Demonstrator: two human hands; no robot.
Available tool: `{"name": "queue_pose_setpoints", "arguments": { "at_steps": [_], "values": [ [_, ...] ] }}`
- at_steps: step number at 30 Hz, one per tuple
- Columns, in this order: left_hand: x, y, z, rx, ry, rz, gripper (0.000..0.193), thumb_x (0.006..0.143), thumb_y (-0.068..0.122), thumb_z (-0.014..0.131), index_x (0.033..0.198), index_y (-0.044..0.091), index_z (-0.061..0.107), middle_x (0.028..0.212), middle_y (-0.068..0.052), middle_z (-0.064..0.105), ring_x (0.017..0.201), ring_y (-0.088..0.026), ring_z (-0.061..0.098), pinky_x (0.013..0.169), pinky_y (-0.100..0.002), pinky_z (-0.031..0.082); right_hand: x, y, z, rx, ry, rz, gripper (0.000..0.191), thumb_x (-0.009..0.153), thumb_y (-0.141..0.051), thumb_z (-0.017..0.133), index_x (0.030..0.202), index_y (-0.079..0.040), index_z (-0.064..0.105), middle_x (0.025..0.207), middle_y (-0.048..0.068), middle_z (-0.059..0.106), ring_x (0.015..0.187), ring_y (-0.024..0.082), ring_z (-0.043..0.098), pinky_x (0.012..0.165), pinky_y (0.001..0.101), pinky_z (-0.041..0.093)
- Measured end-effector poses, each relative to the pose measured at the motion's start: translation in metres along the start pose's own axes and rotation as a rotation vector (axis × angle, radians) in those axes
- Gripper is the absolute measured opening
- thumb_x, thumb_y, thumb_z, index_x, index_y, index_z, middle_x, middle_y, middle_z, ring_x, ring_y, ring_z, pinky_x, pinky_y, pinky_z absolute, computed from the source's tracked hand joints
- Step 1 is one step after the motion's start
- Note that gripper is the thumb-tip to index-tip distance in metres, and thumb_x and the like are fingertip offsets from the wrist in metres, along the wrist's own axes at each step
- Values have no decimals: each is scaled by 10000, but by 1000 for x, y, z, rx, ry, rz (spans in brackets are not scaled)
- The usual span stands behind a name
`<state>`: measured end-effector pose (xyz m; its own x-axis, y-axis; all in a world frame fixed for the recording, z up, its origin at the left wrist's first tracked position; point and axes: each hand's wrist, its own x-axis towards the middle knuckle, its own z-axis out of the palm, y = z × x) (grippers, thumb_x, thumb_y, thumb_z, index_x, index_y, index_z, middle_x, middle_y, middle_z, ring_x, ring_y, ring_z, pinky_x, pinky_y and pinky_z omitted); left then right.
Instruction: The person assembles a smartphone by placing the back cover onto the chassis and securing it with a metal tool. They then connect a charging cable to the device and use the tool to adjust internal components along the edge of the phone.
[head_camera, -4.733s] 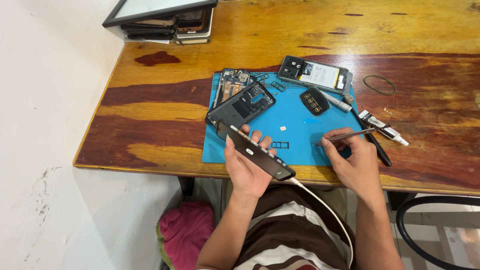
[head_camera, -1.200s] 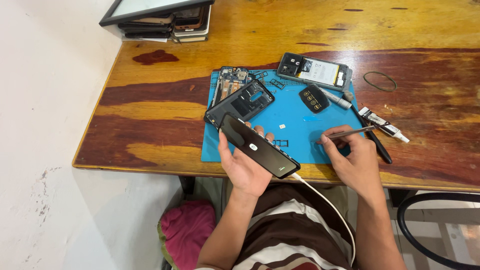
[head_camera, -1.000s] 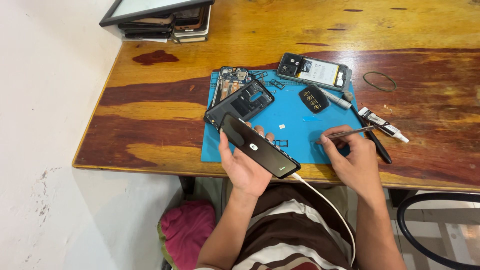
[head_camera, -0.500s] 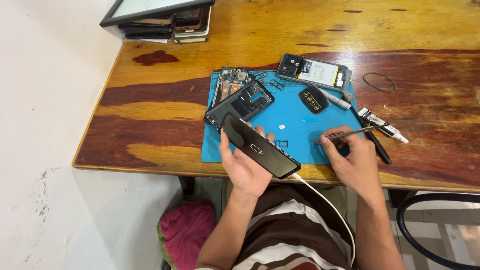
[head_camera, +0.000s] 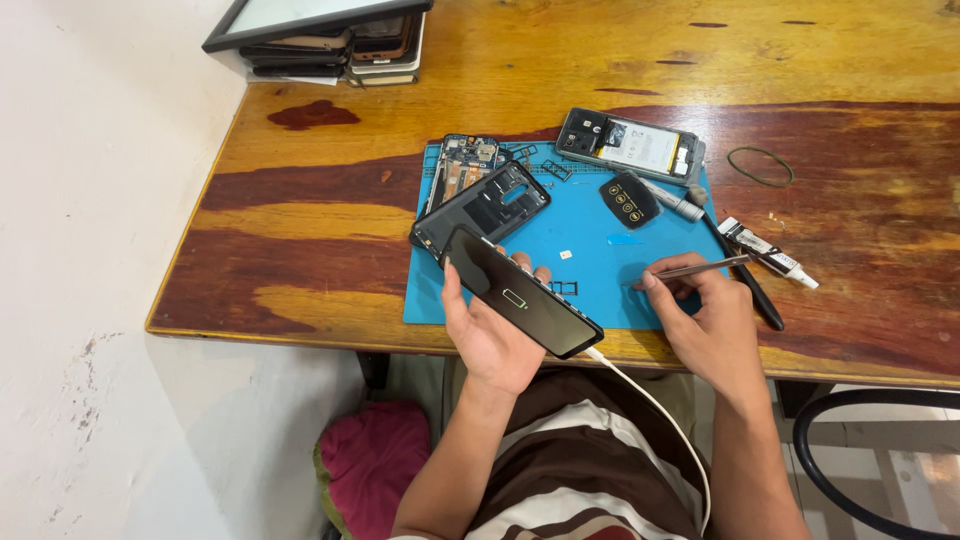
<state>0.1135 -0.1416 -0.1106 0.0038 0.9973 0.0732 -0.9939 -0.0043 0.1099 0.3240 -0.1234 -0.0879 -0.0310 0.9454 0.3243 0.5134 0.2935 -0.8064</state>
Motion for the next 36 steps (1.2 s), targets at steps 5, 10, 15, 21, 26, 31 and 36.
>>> {"name": "queue_pose_setpoints", "arguments": {
  "at_steps": [5,10,15,21,26,31,36],
  "values": [
    [0,-1,1,-5,18,23,473,1035,560,503,1130,113,625,1016,-33,589,1009,-224,513,920,-365,466,1,0,0,6,-5,5,135,958,-99,707,1016,18,742,874,72,776,701,87,643,672,245,514],
    [0,-1,1,-12,-20,36,450,1062,537,503,1155,115,629,1033,-38,610,1013,-226,539,922,-370,473,0,0,1,-5,4,11,134,959,-100,710,1011,19,745,859,74,775,681,93,633,660,248,508],
    [0,0,0,31,64,24,431,1052,511,500,1178,123,636,1080,-61,644,1032,-230,589,943,-387,496,-1,2,1,-5,10,-6,132,958,-104,716,1023,8,745,868,72,767,710,94,638,677,251,510],
    [0,-1,-6,87,5,-14,362,1051,477,552,1173,141,607,1051,-45,631,1024,-229,575,900,-396,504,-1,4,0,-4,36,-40,132,986,-100,703,1063,5,721,877,80,761,733,113,633,685,261,505],
    [1,-3,-15,123,-36,-18,352,1022,482,612,1145,154,576,979,-4,567,960,-177,525,850,-345,488,-1,5,0,36,32,-28,133,1010,-93,665,1070,26,672,900,93,768,816,106,708,718,261,531],
    [-1,-3,-28,109,-127,-30,355,1056,513,623,1089,165,561,921,26,504,885,-133,480,766,-305,447,-1,8,2,34,47,-9,133,1003,-83,683,1065,34,672,885,101,764,812,116,709,727,271,540],
    [0,-5,-34,98,-122,-39,334,1050,500,608,1028,169,570,930,31,512,893,-137,486,773,-306,452,0,10,2,65,36,-28,133,982,-78,709,1053,29,670,917,102,762,843,122,716,775,272,559]
  ]
}}
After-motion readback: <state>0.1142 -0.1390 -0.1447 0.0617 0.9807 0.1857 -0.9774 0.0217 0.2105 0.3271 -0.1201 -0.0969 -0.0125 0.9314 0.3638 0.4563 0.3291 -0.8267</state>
